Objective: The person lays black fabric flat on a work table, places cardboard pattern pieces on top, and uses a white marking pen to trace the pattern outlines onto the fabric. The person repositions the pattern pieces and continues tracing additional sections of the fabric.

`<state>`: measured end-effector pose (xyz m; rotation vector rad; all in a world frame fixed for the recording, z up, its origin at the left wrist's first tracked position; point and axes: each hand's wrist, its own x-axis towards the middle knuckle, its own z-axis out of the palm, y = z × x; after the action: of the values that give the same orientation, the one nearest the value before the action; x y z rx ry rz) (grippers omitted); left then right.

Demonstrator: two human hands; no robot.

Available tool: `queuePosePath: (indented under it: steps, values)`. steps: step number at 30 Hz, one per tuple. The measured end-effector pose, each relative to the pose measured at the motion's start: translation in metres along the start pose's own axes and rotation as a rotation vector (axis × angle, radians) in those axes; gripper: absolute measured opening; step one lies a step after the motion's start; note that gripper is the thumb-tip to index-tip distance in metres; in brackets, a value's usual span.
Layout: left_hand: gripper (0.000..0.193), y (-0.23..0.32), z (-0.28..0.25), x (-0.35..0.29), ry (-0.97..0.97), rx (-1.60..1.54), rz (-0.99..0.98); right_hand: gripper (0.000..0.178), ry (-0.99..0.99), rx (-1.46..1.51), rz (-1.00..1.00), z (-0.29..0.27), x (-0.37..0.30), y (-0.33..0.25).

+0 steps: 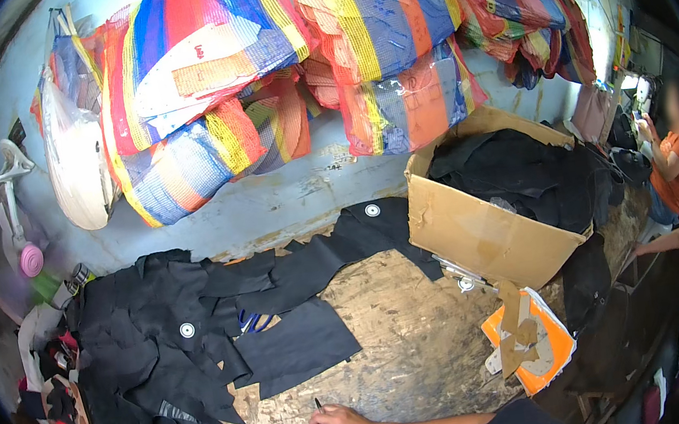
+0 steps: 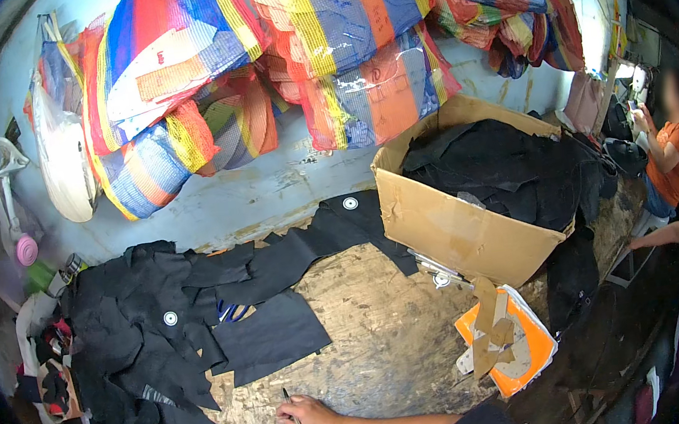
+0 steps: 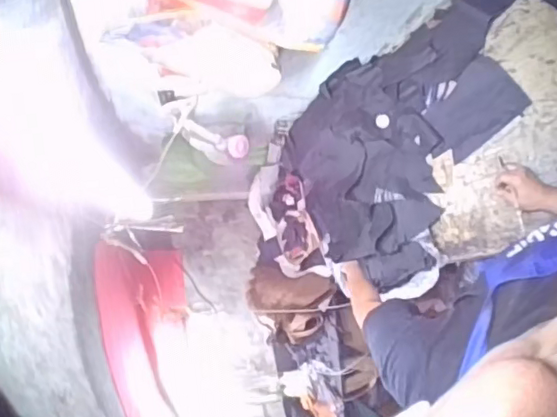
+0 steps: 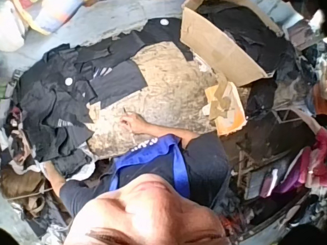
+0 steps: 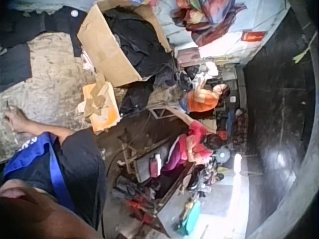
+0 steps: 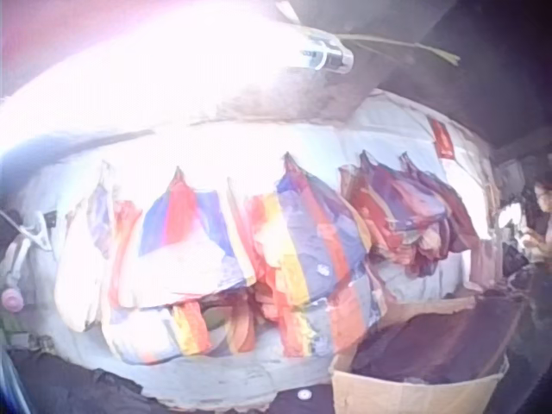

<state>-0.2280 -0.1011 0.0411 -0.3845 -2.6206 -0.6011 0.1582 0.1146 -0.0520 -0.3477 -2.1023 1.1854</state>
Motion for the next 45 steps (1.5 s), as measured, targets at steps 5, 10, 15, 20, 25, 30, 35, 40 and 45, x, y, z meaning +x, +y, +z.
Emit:
queuePosePath:
  steps: [5, 10, 15, 20, 25, 30, 35, 40, 45]
  values:
    - [0.028, 0.048, -0.006, -0.037, 0.026, -0.195, 0.156, 0.016, 0.013, -0.016, -0.005, 0.001, 0.000, -0.001]
    - [0.028, 0.111, -0.006, -0.081, -0.147, -0.432, 0.316, 0.017, 0.010, 0.011, 0.007, 0.000, -0.002, -0.001]
    - [0.029, 0.183, -0.003, -0.126, -0.500, -0.664, 0.527, 0.016, -0.014, 0.020, 0.023, -0.001, -0.001, -0.002]
    - [0.030, 0.245, -0.006, -0.175, -0.988, -0.891, 0.786, 0.018, -0.010, 0.013, 0.003, -0.003, -0.002, -0.002]
    - [0.031, 0.303, -0.001, -0.245, -1.593, -1.094, 1.075, 0.018, -0.038, 0.015, -0.002, -0.002, -0.002, 0.000]
    - [0.032, 0.340, 0.010, -0.281, -2.080, -1.189, 1.198, 0.018, -0.027, 0.042, -0.002, 0.001, -0.002, 0.003]
    - [0.033, 0.357, 0.010, -0.328, -2.437, -1.244, 1.397, 0.016, -0.014, 0.054, 0.002, 0.004, -0.003, 0.004]
    - [0.034, 0.371, 0.001, -0.375, -2.737, -1.289, 1.576, 0.016, 0.027, 0.016, -0.001, 0.006, -0.002, 0.005]
    - [0.035, 0.372, -0.009, -0.406, -2.892, -1.255, 1.686, 0.015, 0.034, 0.068, 0.024, 0.009, -0.002, 0.006]
